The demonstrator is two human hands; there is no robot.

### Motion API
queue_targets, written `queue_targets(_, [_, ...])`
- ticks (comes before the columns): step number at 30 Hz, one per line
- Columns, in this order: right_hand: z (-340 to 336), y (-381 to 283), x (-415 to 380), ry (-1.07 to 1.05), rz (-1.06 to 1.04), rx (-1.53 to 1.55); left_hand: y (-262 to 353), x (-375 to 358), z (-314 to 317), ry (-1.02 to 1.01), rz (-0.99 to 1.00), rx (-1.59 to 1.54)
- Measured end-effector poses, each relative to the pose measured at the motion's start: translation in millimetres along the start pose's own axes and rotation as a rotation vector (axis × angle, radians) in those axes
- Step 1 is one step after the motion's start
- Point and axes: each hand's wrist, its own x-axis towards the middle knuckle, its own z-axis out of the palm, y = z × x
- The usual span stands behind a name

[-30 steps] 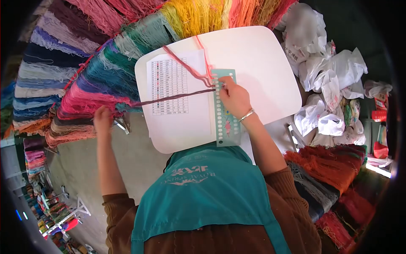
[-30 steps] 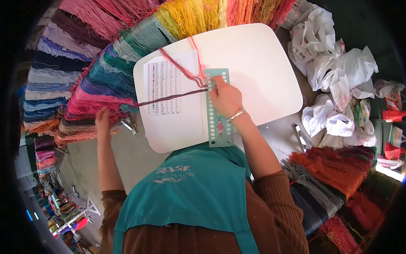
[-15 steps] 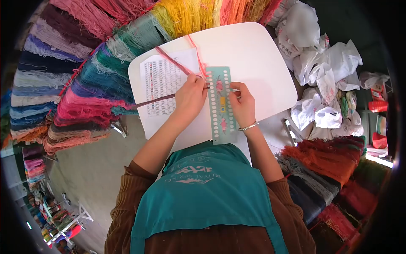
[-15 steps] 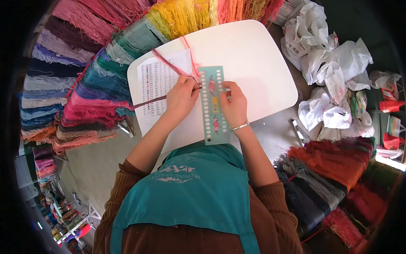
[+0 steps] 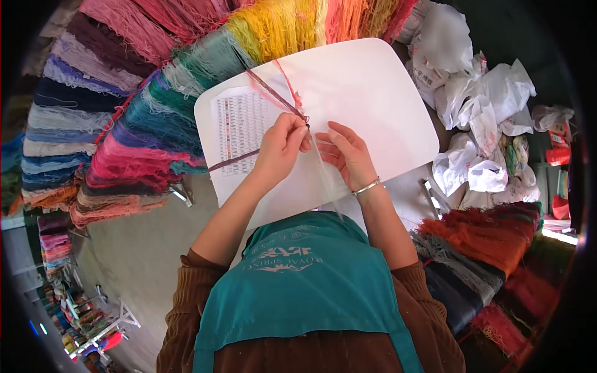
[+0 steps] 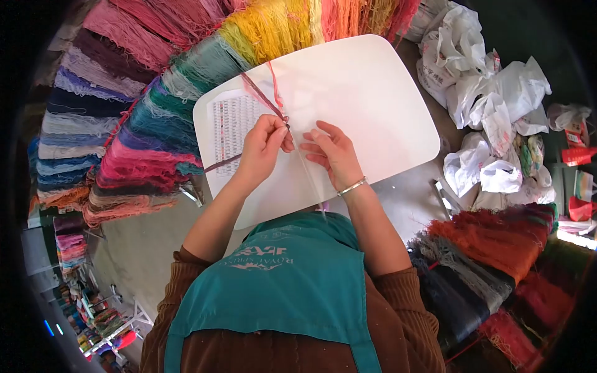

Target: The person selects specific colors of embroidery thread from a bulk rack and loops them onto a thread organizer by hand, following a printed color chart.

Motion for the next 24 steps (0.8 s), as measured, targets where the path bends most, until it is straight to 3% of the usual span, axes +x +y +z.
queue_targets(4, [6.0,6.2,5.1,-0.004,-0.042,-0.049,4.3,-3.0,-6.9,0.024,0.063,-0.174])
queue_targets(6, [11.9,-1.2,0.1,-0.207,0.054,0.14,6.5,-3.6,-9.5,0.037,0.082,-0.252])
queue_targets(9, [6.6,5.8,6.4,-0.147,-0.053,0.102,7.2,-1.4,-19.5,0.004,0.035,-0.191])
queue_targets(12, [2.5,2.2,9.7,-0.023,-0.198,-0.131,7.8,3.7,-30.7,0.253,0.082,0.143])
queue_targets(16, [9.0,-9.0,1.7,-0.047,-0.26,-0.172,14.7,11.6,-34.6,0.159,0.193,0.271])
queue_targets(19, [9.4,-11.1,1.2,-0.032,-0.277,-0.232,11.4,15.7,-36.5,0.036,0.147,0.212])
queue_targets(21, [7.0,-8.2,2.8,-0.024,-0.306,-0.249,20.2,14.8,-38.2,-0.054,-0.255,-0.171])
queue_targets(24, [8.3,-7.8,1.5,-0.006,-0.36,-0.276,12.9,19.0,-44.3,-0.076,-0.154,-0.222])
